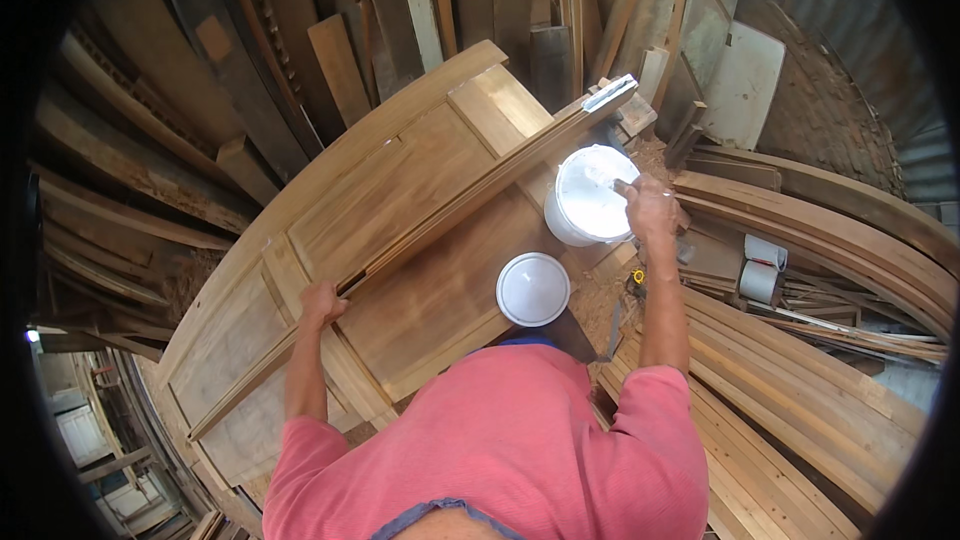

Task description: The person applies a white substance from a bucket onto the edges and joints of a large wooden door using a small spatula, working along the length of the door panels.

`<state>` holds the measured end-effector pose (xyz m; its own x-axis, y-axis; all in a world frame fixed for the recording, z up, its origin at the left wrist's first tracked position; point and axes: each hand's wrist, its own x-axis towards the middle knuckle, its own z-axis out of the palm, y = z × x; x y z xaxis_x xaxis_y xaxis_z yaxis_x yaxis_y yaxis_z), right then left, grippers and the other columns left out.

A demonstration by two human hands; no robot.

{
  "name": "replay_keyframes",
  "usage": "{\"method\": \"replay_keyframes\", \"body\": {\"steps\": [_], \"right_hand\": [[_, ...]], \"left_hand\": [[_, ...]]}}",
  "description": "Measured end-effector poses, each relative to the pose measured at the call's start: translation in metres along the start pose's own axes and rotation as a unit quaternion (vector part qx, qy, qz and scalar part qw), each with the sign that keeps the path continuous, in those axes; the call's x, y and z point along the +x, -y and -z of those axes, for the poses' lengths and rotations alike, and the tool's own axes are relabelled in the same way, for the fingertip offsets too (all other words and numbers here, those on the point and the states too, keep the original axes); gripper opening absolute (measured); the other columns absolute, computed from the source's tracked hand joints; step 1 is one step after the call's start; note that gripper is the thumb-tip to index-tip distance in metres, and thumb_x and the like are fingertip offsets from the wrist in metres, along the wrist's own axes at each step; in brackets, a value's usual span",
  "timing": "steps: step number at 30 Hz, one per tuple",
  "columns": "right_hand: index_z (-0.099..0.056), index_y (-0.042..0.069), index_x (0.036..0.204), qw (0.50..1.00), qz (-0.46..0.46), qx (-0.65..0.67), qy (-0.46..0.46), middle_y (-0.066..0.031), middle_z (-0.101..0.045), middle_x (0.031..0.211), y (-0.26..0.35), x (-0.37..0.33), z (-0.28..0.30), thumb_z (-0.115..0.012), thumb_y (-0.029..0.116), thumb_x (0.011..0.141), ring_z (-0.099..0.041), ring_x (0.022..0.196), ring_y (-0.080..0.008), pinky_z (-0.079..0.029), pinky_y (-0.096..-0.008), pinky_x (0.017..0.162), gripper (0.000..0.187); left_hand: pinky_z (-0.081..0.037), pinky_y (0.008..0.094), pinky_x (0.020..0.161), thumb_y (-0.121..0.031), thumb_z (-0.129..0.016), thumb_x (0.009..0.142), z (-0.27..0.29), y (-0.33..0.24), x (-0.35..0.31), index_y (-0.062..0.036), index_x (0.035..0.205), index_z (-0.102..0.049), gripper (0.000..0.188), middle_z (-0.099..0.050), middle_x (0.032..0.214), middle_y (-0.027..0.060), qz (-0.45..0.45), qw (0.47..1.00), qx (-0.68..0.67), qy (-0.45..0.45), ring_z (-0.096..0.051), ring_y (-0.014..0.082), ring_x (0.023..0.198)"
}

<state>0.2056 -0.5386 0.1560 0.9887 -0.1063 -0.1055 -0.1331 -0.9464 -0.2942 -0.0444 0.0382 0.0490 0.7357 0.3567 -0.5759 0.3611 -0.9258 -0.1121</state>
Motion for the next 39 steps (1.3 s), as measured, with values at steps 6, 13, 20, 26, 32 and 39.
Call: {"method": "replay_keyframes", "body": {"steps": [6, 13, 20, 26, 32, 39], "right_hand": [[-0.075, 0.012, 0.105, 0.997, 0.024, -0.067, -0.007, -0.0194, -0.072, 0.106, 0.006, 0.017, -0.06, -0.061, 0.026, 0.088, -0.069, 0.099, -0.0401, -0.054, -0.0466, 0.088, 0.026], [-0.078, 0.013, 0.107, 0.995, 0.067, 0.07, -0.014, -0.0159, -0.074, 0.102, 0.001, 0.032, -0.116, -0.06, 0.025, 0.089, -0.07, 0.093, -0.0375, -0.055, -0.0434, 0.087, 0.028], [-0.077, 0.002, 0.107, 0.928, -0.043, 0.345, 0.133, -0.0126, -0.076, 0.088, -0.014, 0.04, -0.105, -0.062, 0.014, 0.082, -0.069, 0.068, -0.02, -0.054, -0.033, 0.062, 0.031], [-0.074, -0.003, 0.112, 0.901, -0.064, 0.406, 0.138, -0.006, -0.072, 0.077, -0.016, 0.019, -0.059, -0.061, 0.009, 0.084, -0.058, 0.057, -0.0076, -0.041, -0.0224, 0.047, 0.033], [-0.07, -0.006, 0.116, 0.896, -0.071, 0.425, 0.107, -0.0052, -0.07, 0.081, -0.035, -0.009, -0.033, -0.061, 0.01, 0.086, -0.055, 0.059, -0.0067, -0.04, -0.0216, 0.048, 0.036], [-0.065, -0.004, 0.125, 0.806, -0.106, 0.573, 0.101, -0.0056, -0.07, 0.087, -0.058, -0.041, -0.026, -0.064, 0.012, 0.095, -0.055, 0.06, -0.0056, -0.044, -0.0199, 0.051, 0.034]], "left_hand": [[-0.055, 0.0487, 0.079, -0.043, -0.08, 0.074, 0.01, -0.05, 0.026, -0.0134, 0.103, -0.073, 0.042, -0.074, 0.096, 0.015, -0.053, 0.997, -0.032, -0.045, -0.07, 0.0369, 0.093], [-0.048, 0.0525, 0.095, -0.046, -0.08, 0.076, 0.021, -0.076, 0.013, -0.0146, 0.135, -0.059, 0.07, -0.072, 0.106, 0.0175, -0.047, 0.988, -0.108, -0.098, -0.066, 0.0388, 0.105], [-0.037, 0.0539, 0.11, -0.038, -0.087, 0.072, 0.006, 0.001, -0.027, -0.01, 0.155, -0.035, 0.102, -0.056, 0.139, 0.0216, -0.037, 0.98, -0.148, -0.129, -0.052, 0.0394, 0.129], [-0.044, 0.0484, 0.106, -0.03, -0.086, 0.071, -0.053, 0.062, -0.042, -0.0113, 0.15, -0.04, 0.093, -0.062, 0.132, 0.021, 0.078, 0.989, -0.1, -0.07, -0.055, 0.0401, 0.124], [-0.05, 0.0468, 0.1, -0.035, -0.084, 0.07, -0.044, 0.066, -0.021, -0.0181, 0.139, -0.056, 0.076, -0.071, 0.116, 0.017, 0.043, 0.995, -0.084, -0.022, -0.064, 0.0383, 0.111], [-0.051, 0.0457, 0.099, -0.035, -0.081, 0.072, -0.053, 0.069, -0.021, -0.0191, 0.135, -0.061, 0.068, -0.072, 0.115, 0.0174, 0.03, 0.994, -0.099, -0.046, -0.065, 0.0374, 0.112]]}}
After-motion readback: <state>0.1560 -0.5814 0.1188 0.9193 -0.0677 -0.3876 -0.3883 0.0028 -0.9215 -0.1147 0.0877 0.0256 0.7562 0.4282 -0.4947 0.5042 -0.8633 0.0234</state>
